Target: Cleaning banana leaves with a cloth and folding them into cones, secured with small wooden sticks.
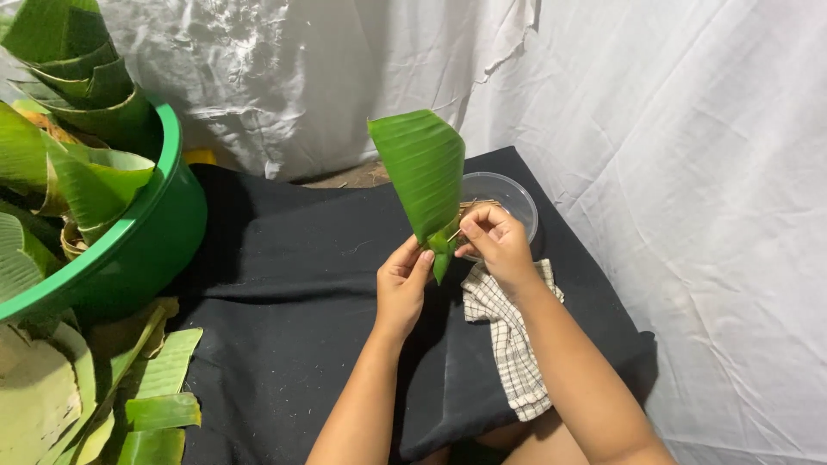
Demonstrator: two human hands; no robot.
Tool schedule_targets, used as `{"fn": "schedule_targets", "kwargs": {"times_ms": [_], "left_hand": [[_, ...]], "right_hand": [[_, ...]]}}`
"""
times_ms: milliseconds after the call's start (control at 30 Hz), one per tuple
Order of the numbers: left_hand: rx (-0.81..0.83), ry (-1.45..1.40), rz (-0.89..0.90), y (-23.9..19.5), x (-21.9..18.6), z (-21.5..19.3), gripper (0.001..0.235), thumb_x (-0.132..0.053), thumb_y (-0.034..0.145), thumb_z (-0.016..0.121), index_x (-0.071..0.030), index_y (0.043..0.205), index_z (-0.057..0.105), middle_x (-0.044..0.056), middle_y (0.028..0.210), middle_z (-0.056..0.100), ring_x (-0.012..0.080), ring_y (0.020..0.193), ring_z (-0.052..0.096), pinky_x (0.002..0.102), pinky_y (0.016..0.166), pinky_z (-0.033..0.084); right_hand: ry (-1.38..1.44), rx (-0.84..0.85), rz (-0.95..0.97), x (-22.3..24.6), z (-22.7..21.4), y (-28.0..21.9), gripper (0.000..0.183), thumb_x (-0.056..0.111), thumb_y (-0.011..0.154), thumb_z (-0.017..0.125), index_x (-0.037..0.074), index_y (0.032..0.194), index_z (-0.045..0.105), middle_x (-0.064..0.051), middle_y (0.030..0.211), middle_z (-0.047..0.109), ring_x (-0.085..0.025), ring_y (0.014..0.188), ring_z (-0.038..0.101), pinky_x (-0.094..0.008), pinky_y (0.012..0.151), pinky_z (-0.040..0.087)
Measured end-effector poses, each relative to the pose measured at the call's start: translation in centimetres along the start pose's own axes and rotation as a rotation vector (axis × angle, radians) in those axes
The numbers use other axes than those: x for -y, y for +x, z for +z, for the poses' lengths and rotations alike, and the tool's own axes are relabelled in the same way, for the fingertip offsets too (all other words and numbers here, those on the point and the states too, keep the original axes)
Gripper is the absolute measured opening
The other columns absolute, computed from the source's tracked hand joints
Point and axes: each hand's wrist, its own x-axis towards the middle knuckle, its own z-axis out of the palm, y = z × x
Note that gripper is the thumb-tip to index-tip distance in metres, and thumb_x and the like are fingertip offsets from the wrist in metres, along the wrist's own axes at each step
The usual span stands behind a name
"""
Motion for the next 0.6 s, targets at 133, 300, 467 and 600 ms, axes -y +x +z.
{"fn": "schedule_targets", "kwargs": {"times_ms": [133, 300, 467, 600], "left_hand": [[-0.002, -0.031, -0.031, -0.3, -0.7, 0.2, 0.041, 0.0, 0.097, 0.062, -0.002, 0.139, 0.061, 0.019, 0.118, 0.075, 0.0241, 0.105, 0.072, 0.038, 0.086, 0.065], [-0.01, -0.056, -0.047, 0.0, 0.2, -0.2, 0.042, 0.0, 0.097, 0.062, -0.002, 0.139, 0.061, 0.019, 0.119, 0.075, 0.0239, 0.104, 0.072, 0.038, 0.085, 0.065], [0.006, -0.062, -0.033, 0.0, 0.2, -0.2, 0.043, 0.0, 0.098, 0.061, -0.003, 0.14, 0.06, 0.019, 0.119, 0.074, 0.0236, 0.106, 0.072, 0.039, 0.087, 0.064], [0.065, -0.068, -0.032, -0.2, -0.7, 0.1, 0.047, 0.0, 0.099, 0.059, -0.005, 0.145, 0.056, 0.019, 0.121, 0.073, 0.0244, 0.108, 0.07, 0.041, 0.09, 0.063]], "right_hand": [[0.012, 0.009, 0.004, 0.4, 0.1, -0.1, 0.017, 0.01, 0.098, 0.07, -0.006, 0.097, 0.063, -0.011, 0.091, 0.06, -0.017, 0.079, 0.066, -0.031, 0.06, 0.068], [-0.053, 0.09, -0.095, 0.3, 0.6, -0.1, 0.016, 0.006, 0.093, 0.075, -0.007, 0.093, 0.066, -0.015, 0.092, 0.062, -0.017, 0.075, 0.067, -0.037, 0.06, 0.067], [-0.038, 0.055, -0.079, 0.7, 0.6, -0.2, 0.018, 0.007, 0.092, 0.076, -0.006, 0.099, 0.067, -0.015, 0.093, 0.064, -0.017, 0.076, 0.068, -0.037, 0.063, 0.068], [0.057, 0.023, -0.037, 2.1, 0.7, -0.4, 0.033, 0.008, 0.09, 0.077, -0.003, 0.116, 0.061, -0.01, 0.099, 0.065, -0.014, 0.077, 0.07, -0.033, 0.061, 0.068]]}}
